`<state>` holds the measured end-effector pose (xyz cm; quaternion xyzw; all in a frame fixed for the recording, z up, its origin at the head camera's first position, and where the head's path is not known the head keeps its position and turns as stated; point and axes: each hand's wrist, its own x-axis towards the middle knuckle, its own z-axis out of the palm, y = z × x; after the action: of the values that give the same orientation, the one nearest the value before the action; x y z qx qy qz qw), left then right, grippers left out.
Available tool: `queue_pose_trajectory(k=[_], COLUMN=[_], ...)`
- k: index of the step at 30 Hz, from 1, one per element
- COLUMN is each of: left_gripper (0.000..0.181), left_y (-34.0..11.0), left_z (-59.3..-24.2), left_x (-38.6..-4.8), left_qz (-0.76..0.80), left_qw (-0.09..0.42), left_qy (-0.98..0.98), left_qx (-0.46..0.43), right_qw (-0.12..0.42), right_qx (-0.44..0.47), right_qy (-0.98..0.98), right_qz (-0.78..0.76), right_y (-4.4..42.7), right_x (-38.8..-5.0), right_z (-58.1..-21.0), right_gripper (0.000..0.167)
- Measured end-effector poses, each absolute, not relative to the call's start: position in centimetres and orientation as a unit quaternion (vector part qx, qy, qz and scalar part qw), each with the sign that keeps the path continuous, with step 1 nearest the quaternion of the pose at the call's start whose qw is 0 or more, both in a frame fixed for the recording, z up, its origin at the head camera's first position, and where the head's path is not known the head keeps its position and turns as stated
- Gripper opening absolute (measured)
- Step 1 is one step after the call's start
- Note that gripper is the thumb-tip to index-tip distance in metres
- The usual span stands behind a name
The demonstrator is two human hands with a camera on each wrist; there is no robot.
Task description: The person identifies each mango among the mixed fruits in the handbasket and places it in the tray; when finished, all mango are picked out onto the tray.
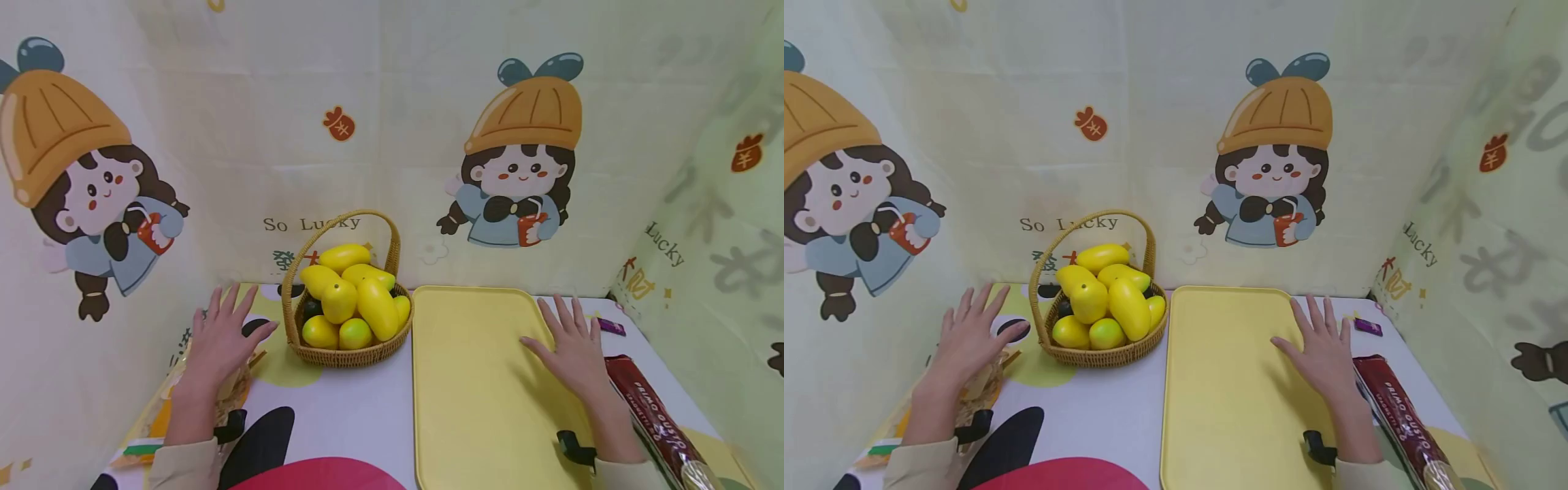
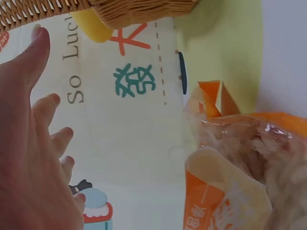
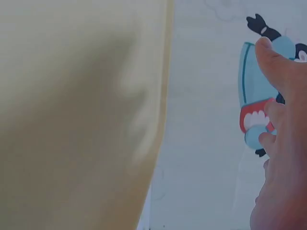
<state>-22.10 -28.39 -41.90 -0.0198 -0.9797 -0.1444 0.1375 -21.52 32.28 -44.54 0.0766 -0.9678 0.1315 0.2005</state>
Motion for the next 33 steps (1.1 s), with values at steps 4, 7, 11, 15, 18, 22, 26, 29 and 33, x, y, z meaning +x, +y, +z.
queue_pose_trajectory(k=[4,7,11,15,18,22,26,29,33], left_gripper=[0.091,0.091,0.090,0.089,0.087,0.086,0.084,0.083,0.080], left_y=[-28.0,-27.6,-27.4,-27.3,-27.1,-26.8,-26.2,-25.7,-25.1], left_z=[-41.5,-41.3,-41.0,-40.7,-40.4,-40.3,-40.5,-40.5,-40.3], left_x=[-22.1,-22.2,-22.4,-22.4,-22.4,-22.3,-22.3,-22.3,-22.2], left_qz=[-0.150,-0.154,-0.172,-0.204,-0.224,-0.240,-0.254,-0.262,-0.288], left_qw=[0.144,0.149,0.143,0.127,0.120,0.112,0.112,0.118,0.122], left_qy=[-0.978,-0.976,-0.974,-0.970,-0.965,-0.962,-0.957,-0.954,-0.945], left_qx=[-0.025,-0.028,-0.032,-0.047,-0.061,-0.072,-0.080,-0.088,-0.094], right_qw=[0.192,0.188,0.182,0.183,0.183,0.175,0.175,0.172,0.162], right_qx=[0.085,0.096,0.105,0.116,0.126,0.136,0.149,0.160,0.173], right_qy=[-0.967,-0.966,-0.964,-0.962,-0.960,-0.958,-0.955,-0.952,-0.950], right_qz=[0.145,0.152,0.163,0.168,0.172,0.179,0.187,0.195,0.203], right_y=[31.1,30.2,29.1,27.7,26.6,25.1,23.5,22.1,20.1], right_x=[-21.9,-22.2,-22.6,-22.9,-23.1,-23.4,-23.9,-24.3,-24.6], right_z=[-44.3,-44.4,-44.6,-44.6,-44.5,-44.1,-44.1,-44.0,-43.6], right_gripper=[0.085,0.085,0.085,0.085,0.086,0.086,0.087,0.087,0.086])
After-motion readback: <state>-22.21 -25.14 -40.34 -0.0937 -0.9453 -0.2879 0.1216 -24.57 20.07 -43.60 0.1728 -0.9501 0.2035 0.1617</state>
